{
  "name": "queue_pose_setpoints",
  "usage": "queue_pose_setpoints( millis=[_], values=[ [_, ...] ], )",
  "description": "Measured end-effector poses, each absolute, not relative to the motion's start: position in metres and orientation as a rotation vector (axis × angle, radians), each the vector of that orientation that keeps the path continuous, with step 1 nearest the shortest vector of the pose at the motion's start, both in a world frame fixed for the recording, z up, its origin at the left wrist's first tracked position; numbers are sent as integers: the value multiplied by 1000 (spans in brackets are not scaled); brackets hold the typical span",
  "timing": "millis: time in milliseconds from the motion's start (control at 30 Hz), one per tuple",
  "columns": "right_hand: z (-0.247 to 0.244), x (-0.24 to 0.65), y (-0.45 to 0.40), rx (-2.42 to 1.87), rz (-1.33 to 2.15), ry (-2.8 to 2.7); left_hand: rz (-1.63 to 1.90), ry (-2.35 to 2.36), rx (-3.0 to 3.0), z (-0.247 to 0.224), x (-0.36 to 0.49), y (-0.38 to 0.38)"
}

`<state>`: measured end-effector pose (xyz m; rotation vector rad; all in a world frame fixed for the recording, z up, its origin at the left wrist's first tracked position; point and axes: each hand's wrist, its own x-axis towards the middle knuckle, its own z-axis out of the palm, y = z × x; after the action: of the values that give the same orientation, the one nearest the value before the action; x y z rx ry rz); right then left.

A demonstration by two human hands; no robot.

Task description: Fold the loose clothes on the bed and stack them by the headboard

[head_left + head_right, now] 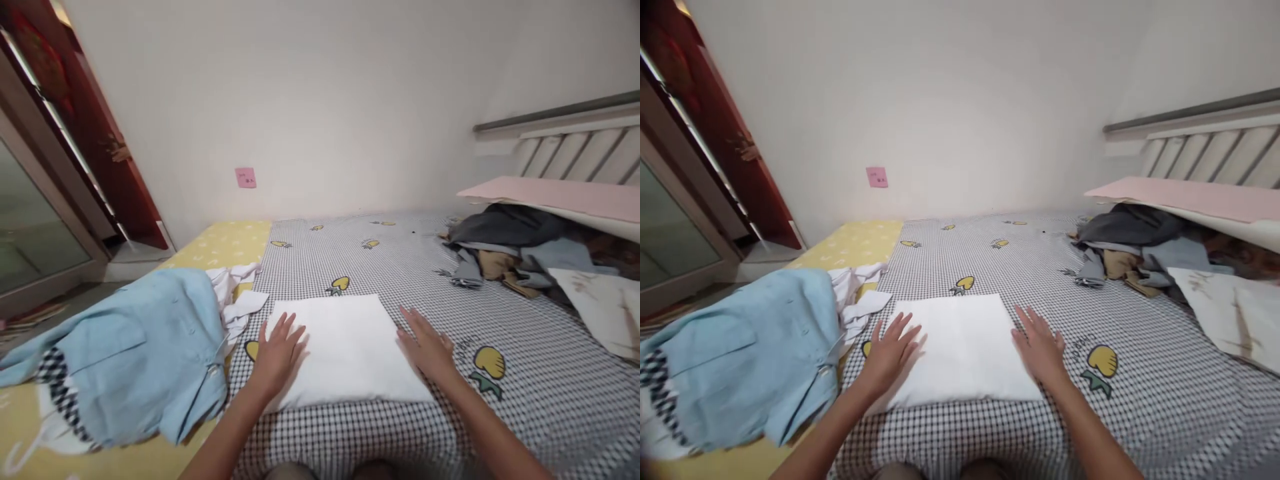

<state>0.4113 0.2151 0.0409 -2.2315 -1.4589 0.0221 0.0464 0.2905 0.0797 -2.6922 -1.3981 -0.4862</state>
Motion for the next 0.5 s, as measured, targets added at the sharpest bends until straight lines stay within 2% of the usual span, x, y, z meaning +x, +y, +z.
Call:
queue_pose_setpoints(
  millis=[100, 267, 400, 500],
  values=[
    [28, 377, 188, -2164, -43, -1697, -535, -1229, -2703, 47, 14, 246],
    [5, 360, 169, -2158, 41, -1932, -468, -1277, -2657, 0, -24, 221],
    [23, 371, 168, -2364, 75, -1799, -477, -1409, -2649, -4, -28, 215],
    [47, 365, 161, -2465, -93, -1613, -545, -1519, -2594, -10, -32, 199]
  ],
)
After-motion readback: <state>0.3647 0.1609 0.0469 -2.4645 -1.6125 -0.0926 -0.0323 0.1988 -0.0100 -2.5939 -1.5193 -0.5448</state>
